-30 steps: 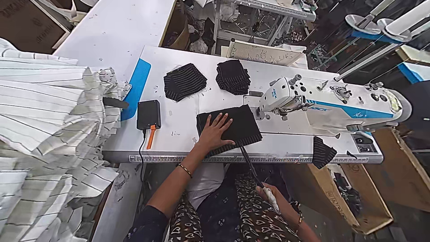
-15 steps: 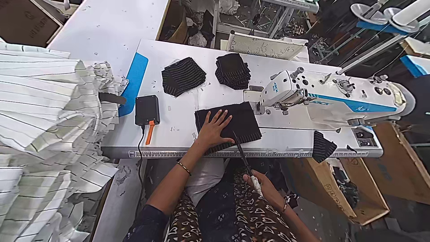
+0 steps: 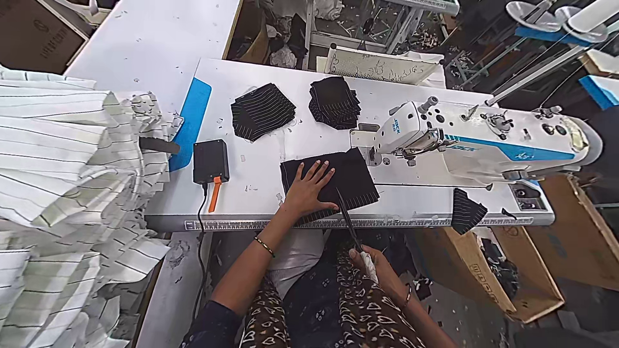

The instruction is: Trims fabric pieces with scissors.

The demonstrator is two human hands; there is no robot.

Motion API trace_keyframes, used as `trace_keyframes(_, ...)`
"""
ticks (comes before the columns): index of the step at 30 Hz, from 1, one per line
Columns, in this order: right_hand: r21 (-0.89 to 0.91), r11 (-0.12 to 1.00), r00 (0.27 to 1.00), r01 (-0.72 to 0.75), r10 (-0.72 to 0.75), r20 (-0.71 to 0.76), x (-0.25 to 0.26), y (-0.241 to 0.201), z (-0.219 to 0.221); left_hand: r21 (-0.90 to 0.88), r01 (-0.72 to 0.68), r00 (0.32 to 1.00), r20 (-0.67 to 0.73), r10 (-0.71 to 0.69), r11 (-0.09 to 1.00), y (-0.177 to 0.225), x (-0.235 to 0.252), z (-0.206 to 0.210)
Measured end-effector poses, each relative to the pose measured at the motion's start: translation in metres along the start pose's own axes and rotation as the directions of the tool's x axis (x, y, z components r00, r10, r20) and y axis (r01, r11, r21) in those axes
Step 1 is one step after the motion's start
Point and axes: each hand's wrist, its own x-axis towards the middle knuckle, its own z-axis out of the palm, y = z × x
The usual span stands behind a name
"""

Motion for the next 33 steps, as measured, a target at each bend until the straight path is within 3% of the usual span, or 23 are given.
trace_keyframes(5, -0.059, 0.998, 1.0, 0.022, -0.022, 0.0, 0.007, -0.005, 0.0, -0.027, -0.008, 1.0, -0.007, 0.008, 1.0, 0.0, -0.002, 0.0)
trace_keyframes(22, 0.146, 0.989, 1.0, 0.012, -0.014, 0.014, 0.026, -0.032, 0.008, -0.019, 0.002, 0.999, -0.048, -0.003, 1.0, 0.002, -0.004, 0.0)
trace_keyframes(27, 0.054, 0.998, 1.0, -0.016, 0.015, 0.007, 0.033, -0.039, 0.005, -0.016, 0.005, 0.999, -0.052, -0.006, 1.0, 0.002, -0.004, 0.0)
trace_keyframes(33, 0.082, 0.997, 1.0, -0.012, 0.012, 0.004, 0.039, -0.048, 0.003, -0.025, 0.018, 0.997, -0.072, -0.02, 1.0, 0.003, -0.004, -0.001)
